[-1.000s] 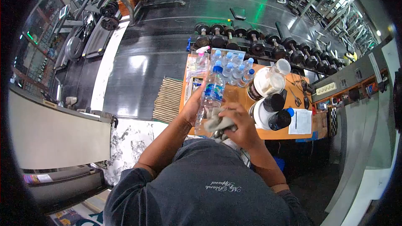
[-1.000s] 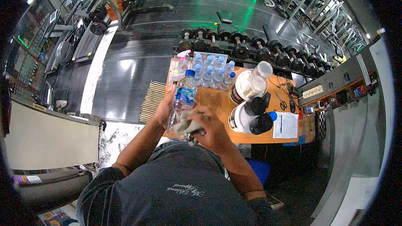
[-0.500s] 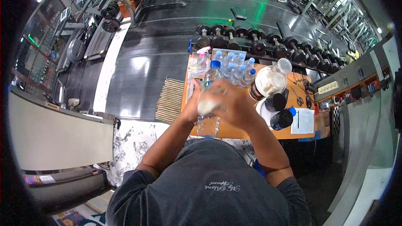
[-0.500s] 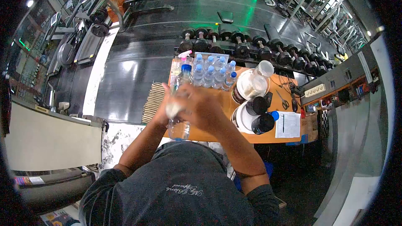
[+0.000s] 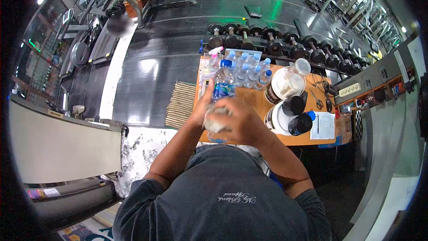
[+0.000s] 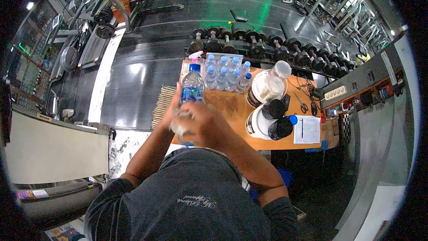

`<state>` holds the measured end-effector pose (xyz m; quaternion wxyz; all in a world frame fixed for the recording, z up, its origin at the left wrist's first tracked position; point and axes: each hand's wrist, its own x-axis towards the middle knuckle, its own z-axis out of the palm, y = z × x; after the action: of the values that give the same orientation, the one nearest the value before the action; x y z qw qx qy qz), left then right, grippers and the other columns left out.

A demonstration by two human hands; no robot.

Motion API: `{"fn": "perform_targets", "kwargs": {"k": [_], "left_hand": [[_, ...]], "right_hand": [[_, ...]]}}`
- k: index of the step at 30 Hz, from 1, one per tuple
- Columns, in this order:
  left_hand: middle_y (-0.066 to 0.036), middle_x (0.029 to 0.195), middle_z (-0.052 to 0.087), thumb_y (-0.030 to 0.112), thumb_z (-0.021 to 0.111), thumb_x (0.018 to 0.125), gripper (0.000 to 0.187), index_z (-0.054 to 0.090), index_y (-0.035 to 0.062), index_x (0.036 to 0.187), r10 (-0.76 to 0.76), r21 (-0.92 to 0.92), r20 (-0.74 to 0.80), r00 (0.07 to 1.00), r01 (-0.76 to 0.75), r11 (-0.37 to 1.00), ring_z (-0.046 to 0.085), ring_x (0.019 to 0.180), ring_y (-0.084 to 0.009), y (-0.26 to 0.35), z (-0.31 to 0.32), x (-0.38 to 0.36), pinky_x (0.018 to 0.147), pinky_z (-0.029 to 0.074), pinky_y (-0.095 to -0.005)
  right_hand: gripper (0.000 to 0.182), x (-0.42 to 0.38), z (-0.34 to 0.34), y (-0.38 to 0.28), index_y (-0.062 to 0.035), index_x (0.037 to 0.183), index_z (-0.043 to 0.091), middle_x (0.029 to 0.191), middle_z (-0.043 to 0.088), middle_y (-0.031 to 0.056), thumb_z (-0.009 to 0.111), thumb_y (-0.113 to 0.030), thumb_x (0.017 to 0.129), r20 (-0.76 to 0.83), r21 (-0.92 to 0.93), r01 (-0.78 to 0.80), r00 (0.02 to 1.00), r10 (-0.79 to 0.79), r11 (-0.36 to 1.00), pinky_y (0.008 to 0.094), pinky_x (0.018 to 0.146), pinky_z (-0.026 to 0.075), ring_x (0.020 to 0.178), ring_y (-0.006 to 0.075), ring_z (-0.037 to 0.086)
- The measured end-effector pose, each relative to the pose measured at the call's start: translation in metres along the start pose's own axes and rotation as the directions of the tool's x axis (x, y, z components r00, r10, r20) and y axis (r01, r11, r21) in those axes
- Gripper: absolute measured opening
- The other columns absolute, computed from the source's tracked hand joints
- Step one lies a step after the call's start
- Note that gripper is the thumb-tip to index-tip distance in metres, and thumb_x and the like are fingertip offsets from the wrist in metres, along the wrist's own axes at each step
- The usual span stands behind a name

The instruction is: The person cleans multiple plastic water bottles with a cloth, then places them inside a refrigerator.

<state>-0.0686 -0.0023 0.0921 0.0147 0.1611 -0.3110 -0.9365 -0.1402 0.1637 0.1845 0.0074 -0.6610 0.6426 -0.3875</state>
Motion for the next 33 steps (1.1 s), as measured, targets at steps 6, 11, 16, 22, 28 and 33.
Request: {"fn": "perform_targets", "kwargs": {"k": [6,11,16,22,28,33], "left_hand": [[-0.013,0.112,0.072,0.073,0.042,0.102,0.076,0.060,0.0074,0.134,0.022,0.081,-0.015,1.000,-0.021,0.996,0.073,0.096,-0.0235,0.001,0.009,-0.008,0.082,0.062,-0.0396],[-0.012,0.110,0.073,0.073,0.039,0.103,0.075,0.060,0.0071,0.132,0.048,0.029,-0.108,0.993,-0.046,0.999,0.074,0.090,-0.0223,-0.001,0.018,-0.005,0.077,0.063,-0.0361],[-0.018,0.106,0.073,0.073,0.042,0.101,0.078,0.060,0.0035,0.131,0.106,0.142,-0.071,0.992,-0.095,0.985,0.074,0.090,-0.0272,0.014,0.006,-0.004,0.072,0.064,-0.0384],[-0.017,0.102,0.073,0.078,0.045,0.098,0.081,0.061,0.0050,0.128,0.110,-0.021,-0.078,0.991,-0.112,0.993,0.074,0.084,-0.0269,0.007,0.024,-0.006,0.074,0.063,-0.0404],[-0.014,0.095,0.073,0.077,0.041,0.100,0.079,0.063,0.0038,0.122,0.074,0.027,-0.100,0.992,-0.072,0.997,0.073,0.081,-0.0244,0.010,0.012,-0.008,0.070,0.062,-0.0393],[-0.013,0.098,0.073,0.068,0.054,0.100,0.068,0.064,0.0034,0.119,0.115,0.154,-0.152,0.982,-0.092,0.984,0.073,0.079,-0.0231,0.001,0.005,-0.007,0.070,0.063,-0.0369]], "right_hand": [[0.052,-0.005,-0.009,0.017,-0.0162,0.118,0.071,0.113,0.060,0.0102,0.089,-0.016,0.069,-0.163,-0.038,-0.153,0.976,0.144,0.988,0.0443,0.088,0.056,0.103,0.0319,0.067],[0.054,-0.006,0.001,0.004,-0.0167,0.117,0.074,0.113,0.062,0.0092,0.085,-0.005,0.065,-0.160,0.016,-0.153,0.975,0.154,0.988,0.0401,0.086,0.058,0.104,0.0290,0.067],[0.056,-0.025,0.016,-0.022,-0.0190,0.119,0.072,0.122,0.062,0.0104,0.090,-0.012,0.066,0.192,0.061,0.032,0.981,-0.043,0.998,0.0413,0.087,0.060,0.109,0.0310,0.068],[0.055,-0.029,0.004,0.018,-0.0187,0.118,0.073,0.117,0.063,0.0076,0.088,-0.011,0.065,-0.143,-0.016,-0.200,0.970,0.196,0.980,0.0444,0.090,0.051,0.108,0.0307,0.065],[0.057,-0.045,0.014,-0.020,-0.0186,0.121,0.071,0.120,0.062,0.0081,0.088,-0.013,0.067,0.156,0.108,-0.036,0.988,0.019,0.994,0.0447,0.089,0.057,0.110,0.0320,0.066],[0.059,-0.050,0.010,-0.021,-0.0202,0.123,0.070,0.122,0.061,0.0098,0.088,-0.016,0.067,0.136,0.118,-0.124,0.985,0.108,0.985,0.0439,0.086,0.060,0.111,0.0334,0.068]]}}
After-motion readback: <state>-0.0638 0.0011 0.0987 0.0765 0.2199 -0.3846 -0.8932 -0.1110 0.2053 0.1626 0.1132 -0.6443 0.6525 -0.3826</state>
